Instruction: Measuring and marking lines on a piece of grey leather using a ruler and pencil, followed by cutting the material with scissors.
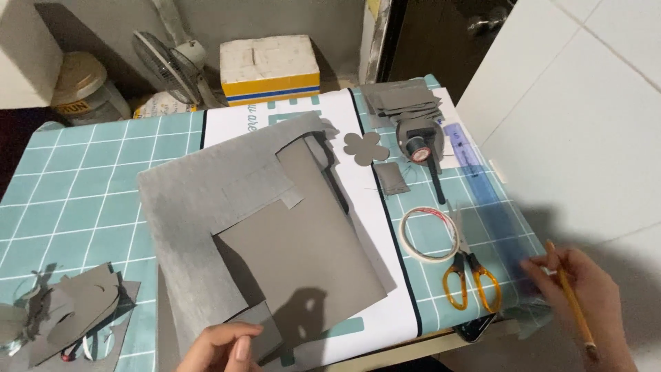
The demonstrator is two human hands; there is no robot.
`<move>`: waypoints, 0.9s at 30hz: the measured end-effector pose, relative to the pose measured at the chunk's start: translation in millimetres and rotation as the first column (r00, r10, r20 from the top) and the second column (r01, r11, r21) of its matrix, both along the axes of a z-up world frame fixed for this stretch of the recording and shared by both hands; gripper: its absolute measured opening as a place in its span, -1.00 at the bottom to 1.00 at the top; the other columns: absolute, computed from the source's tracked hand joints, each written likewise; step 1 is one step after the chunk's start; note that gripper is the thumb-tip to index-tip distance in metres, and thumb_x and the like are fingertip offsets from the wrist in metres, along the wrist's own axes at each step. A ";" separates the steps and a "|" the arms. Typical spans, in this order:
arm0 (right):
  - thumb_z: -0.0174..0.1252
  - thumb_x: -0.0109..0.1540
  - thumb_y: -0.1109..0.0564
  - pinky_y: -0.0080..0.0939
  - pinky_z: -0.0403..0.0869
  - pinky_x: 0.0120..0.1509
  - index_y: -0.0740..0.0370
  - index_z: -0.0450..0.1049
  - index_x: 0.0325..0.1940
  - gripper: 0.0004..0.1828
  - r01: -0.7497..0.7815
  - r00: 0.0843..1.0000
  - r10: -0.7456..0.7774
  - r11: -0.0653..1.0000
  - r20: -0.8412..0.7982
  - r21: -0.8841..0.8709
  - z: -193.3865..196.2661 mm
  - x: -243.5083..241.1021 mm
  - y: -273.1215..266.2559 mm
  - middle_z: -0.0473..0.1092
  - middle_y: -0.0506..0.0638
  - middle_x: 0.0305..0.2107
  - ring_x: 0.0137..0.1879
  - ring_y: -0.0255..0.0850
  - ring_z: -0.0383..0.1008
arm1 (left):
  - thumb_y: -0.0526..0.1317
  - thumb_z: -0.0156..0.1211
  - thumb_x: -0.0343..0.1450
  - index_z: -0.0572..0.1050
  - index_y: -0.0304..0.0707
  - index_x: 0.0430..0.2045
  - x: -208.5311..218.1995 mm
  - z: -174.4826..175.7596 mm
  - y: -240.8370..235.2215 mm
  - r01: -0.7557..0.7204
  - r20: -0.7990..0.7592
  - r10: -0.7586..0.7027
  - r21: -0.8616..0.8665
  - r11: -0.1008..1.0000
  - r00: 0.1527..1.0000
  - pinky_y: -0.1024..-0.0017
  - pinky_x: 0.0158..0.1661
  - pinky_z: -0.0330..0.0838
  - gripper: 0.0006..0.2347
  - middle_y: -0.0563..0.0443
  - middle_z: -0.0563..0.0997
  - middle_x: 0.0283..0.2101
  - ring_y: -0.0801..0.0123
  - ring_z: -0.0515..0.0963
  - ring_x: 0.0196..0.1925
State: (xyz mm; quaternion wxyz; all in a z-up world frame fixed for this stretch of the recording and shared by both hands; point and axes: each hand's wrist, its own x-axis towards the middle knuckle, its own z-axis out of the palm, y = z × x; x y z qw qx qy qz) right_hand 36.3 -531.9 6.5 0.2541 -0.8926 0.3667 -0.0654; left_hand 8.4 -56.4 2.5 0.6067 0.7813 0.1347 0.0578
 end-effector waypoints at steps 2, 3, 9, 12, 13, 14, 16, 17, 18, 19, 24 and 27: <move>0.42 0.18 -0.07 -0.13 0.41 0.03 0.22 0.36 -0.35 -0.59 -0.035 0.999 0.035 0.999 0.015 0.006 -3.8 4.4 -2.1 0.66 -0.16 -0.23 -0.15 -0.26 0.57 | -0.18 0.24 0.38 0.79 -0.28 -0.43 -4.0 0.8 7.2 0.008 -0.033 -0.008 0.010 1.000 0.999 0.48 -0.72 0.50 -0.79 -0.04 0.67 -0.79 0.37 0.63 -0.84; 0.45 0.16 -0.02 -0.17 0.40 0.05 0.22 0.31 -0.35 -0.57 -0.070 0.997 0.070 0.997 0.041 0.010 -5.4 9.7 -2.5 0.64 -0.16 -0.27 -0.15 -0.32 0.53 | -0.17 0.24 0.37 0.78 -0.27 -0.40 -4.5 1.5 11.3 0.017 -0.057 -0.016 0.020 1.000 0.998 0.45 -0.72 0.51 -0.79 -0.06 0.68 -0.80 0.37 0.60 -0.84; 0.52 0.08 -0.08 -0.24 0.43 -0.03 0.17 0.50 -0.34 -0.62 -0.145 0.984 0.128 0.978 -0.124 -0.147 6.3 20.3 -4.9 0.69 -0.16 -0.33 -0.14 -0.34 0.59 | -0.25 0.24 0.38 0.76 -0.36 -0.38 -12.7 16.4 21.1 -0.095 -0.068 0.093 -0.028 0.995 0.993 0.43 -0.69 0.49 -0.81 -0.23 0.68 -0.84 0.31 0.54 -0.83; 0.46 0.12 -0.24 -0.12 0.47 -0.07 0.15 0.48 -0.29 -0.53 -0.208 0.965 0.161 0.952 -0.209 -0.225 18.7 31.8 -5.9 0.66 -0.04 -0.36 -0.19 -0.14 0.65 | -0.24 0.20 0.40 0.72 -0.39 -0.40 -12.3 30.3 17.5 -0.164 -0.080 0.168 0.059 0.985 0.982 0.41 -0.75 0.46 -0.80 -0.29 0.67 -0.87 0.21 0.59 -0.88; 0.46 0.12 -0.24 -0.12 0.47 -0.07 0.15 0.48 -0.29 -0.53 -0.208 0.964 0.160 0.952 -0.212 -0.225 14.9 39.2 -16.6 0.66 -0.04 -0.36 -0.19 -0.14 0.65 | -0.24 0.20 0.40 0.72 -0.39 -0.40 -11.4 27.9 20.6 -0.163 -0.083 0.167 0.059 0.985 0.982 0.41 -0.75 0.46 -0.80 -0.29 0.67 -0.87 0.21 0.59 -0.88; 0.39 0.17 -0.30 -0.15 0.47 -0.11 0.06 0.48 -0.22 -0.55 -0.299 0.945 0.220 0.879 -0.240 -0.371 11.3 46.4 -27.3 0.61 -0.13 -0.40 -0.25 -0.19 0.63 | -0.25 0.20 0.40 0.71 -0.43 -0.38 -10.6 25.5 23.9 -0.171 -0.096 0.175 0.052 0.984 0.980 0.39 -0.76 0.44 -0.81 -0.32 0.66 -0.85 0.16 0.58 -0.88; 0.32 0.21 -0.36 -0.17 0.48 -0.15 -0.04 0.47 -0.15 -0.57 -0.388 0.918 0.278 0.776 -0.282 -0.498 14.9 69.1 -33.5 0.55 -0.22 -0.45 -0.31 -0.24 0.62 | -0.27 0.21 0.41 0.70 -0.47 -0.36 -11.2 31.1 24.8 -0.183 -0.113 0.187 0.048 0.982 0.976 0.36 -0.77 0.41 -0.81 -0.36 0.65 -0.82 0.12 0.57 -0.89; 0.32 0.19 -0.20 -0.06 0.50 -0.12 0.02 0.51 -0.12 -0.65 -0.522 0.852 0.412 0.715 -0.324 -0.465 22.3 83.3 -29.8 0.57 -0.06 -0.37 -0.24 -0.09 0.62 | -0.25 0.19 0.42 0.71 -0.42 -0.36 -12.5 38.6 22.0 -0.187 -0.114 0.195 0.078 0.979 0.974 0.37 -0.73 0.43 -0.80 -0.35 0.64 -0.83 0.14 0.56 -0.86; 0.34 0.16 -0.04 0.05 0.53 -0.08 0.09 0.54 -0.10 -0.70 -0.644 0.765 0.536 0.635 -0.357 -0.427 29.5 97.5 -26.1 0.60 0.09 -0.29 -0.17 0.05 0.62 | -0.23 0.18 0.44 0.73 -0.36 -0.36 -13.6 46.1 19.1 -0.190 -0.114 0.202 0.108 0.976 0.973 0.38 -0.69 0.45 -0.80 -0.34 0.64 -0.84 0.17 0.56 -0.84; 0.34 0.16 -0.04 0.05 0.53 -0.08 0.09 0.54 -0.10 -0.70 -0.647 0.762 0.537 0.633 -0.361 -0.425 20.8 106.7 -25.2 0.60 0.09 -0.29 -0.17 0.05 0.62 | -0.23 0.18 0.44 0.73 -0.36 -0.36 -14.1 46.3 18.8 -0.191 -0.119 0.204 0.108 0.976 0.972 0.38 -0.69 0.45 -0.80 -0.34 0.64 -0.84 0.17 0.56 -0.84; 0.03 0.17 0.36 -0.32 0.24 -0.36 -0.11 0.25 -0.44 -0.68 -0.684 0.569 0.751 0.205 -0.336 -0.700 -18.9 141.2 -24.3 0.16 -0.28 -0.48 -0.31 -0.30 0.25 | -0.27 0.21 0.47 0.76 -0.39 -0.32 -14.0 68.3 12.0 -0.285 -0.289 0.305 0.110 0.952 0.907 0.27 -0.56 0.52 -0.81 -0.43 0.66 -0.75 0.01 0.60 -0.74; 0.09 0.17 0.12 -0.28 0.39 0.07 -0.14 0.39 -0.32 -0.90 -0.763 0.463 0.847 0.232 -0.260 -0.603 3.4 136.7 -0.5 0.36 -0.18 -0.37 -0.13 -0.27 0.47 | -0.30 0.11 0.47 0.67 -0.29 -0.42 -21.1 69.0 12.4 -0.237 0.076 0.225 0.223 0.946 0.971 0.58 -0.51 0.38 -0.83 -0.07 0.55 -0.81 0.43 0.50 -0.72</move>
